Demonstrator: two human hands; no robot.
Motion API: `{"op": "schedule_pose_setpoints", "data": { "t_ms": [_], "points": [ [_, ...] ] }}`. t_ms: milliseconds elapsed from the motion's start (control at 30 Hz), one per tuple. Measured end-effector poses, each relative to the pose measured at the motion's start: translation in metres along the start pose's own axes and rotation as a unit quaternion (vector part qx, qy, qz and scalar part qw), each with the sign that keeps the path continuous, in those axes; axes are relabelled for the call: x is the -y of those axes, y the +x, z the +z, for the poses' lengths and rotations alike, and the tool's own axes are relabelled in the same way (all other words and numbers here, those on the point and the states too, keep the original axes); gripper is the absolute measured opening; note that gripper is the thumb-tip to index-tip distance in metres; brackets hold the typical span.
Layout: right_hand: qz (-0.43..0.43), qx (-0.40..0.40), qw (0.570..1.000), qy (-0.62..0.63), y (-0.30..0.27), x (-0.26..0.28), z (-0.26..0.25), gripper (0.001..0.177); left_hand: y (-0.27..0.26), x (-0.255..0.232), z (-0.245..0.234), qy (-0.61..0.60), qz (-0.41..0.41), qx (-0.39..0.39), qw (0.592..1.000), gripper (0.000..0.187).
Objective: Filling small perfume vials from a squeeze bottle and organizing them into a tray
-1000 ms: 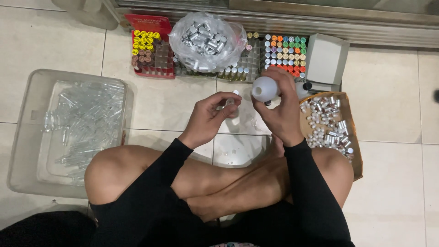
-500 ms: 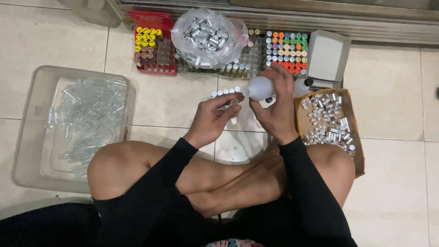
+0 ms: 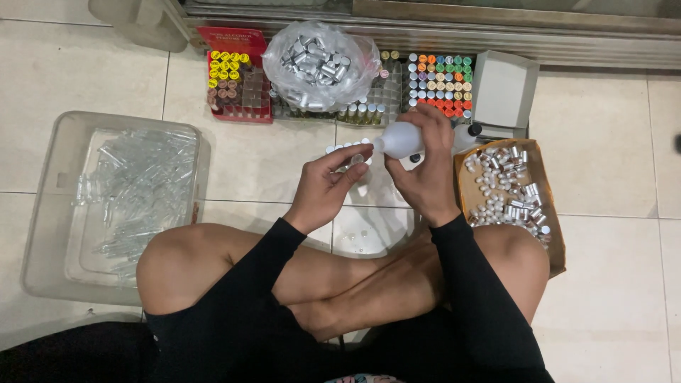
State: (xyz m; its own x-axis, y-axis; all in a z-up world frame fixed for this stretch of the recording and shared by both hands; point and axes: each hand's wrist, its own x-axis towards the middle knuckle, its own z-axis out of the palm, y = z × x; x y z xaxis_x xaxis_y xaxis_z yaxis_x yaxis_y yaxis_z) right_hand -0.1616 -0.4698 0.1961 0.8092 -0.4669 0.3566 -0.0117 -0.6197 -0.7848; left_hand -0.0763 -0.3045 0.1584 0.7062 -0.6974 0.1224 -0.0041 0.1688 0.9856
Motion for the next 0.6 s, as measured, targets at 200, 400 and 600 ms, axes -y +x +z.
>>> {"op": "schedule_pose_setpoints", "data": {
  "t_ms": [200,400,600],
  "points": [
    [0.000,-0.004,1.000,-0.013,-0.003,0.002,0.001,0.055,-0.001,0.002,0.000,0.016,0.027,-0.007,0.999,0.029],
    [-0.007,-0.009,1.000,-0.024,-0.006,0.006,0.001,0.056,-0.005,0.002,0.002,0.019,0.040,-0.011,0.999,0.028],
    [-0.019,-0.010,0.999,-0.044,-0.010,0.005,0.002,0.056,-0.008,0.012,0.000,0.024,0.049,-0.017,0.998,0.028]
  ]
}}
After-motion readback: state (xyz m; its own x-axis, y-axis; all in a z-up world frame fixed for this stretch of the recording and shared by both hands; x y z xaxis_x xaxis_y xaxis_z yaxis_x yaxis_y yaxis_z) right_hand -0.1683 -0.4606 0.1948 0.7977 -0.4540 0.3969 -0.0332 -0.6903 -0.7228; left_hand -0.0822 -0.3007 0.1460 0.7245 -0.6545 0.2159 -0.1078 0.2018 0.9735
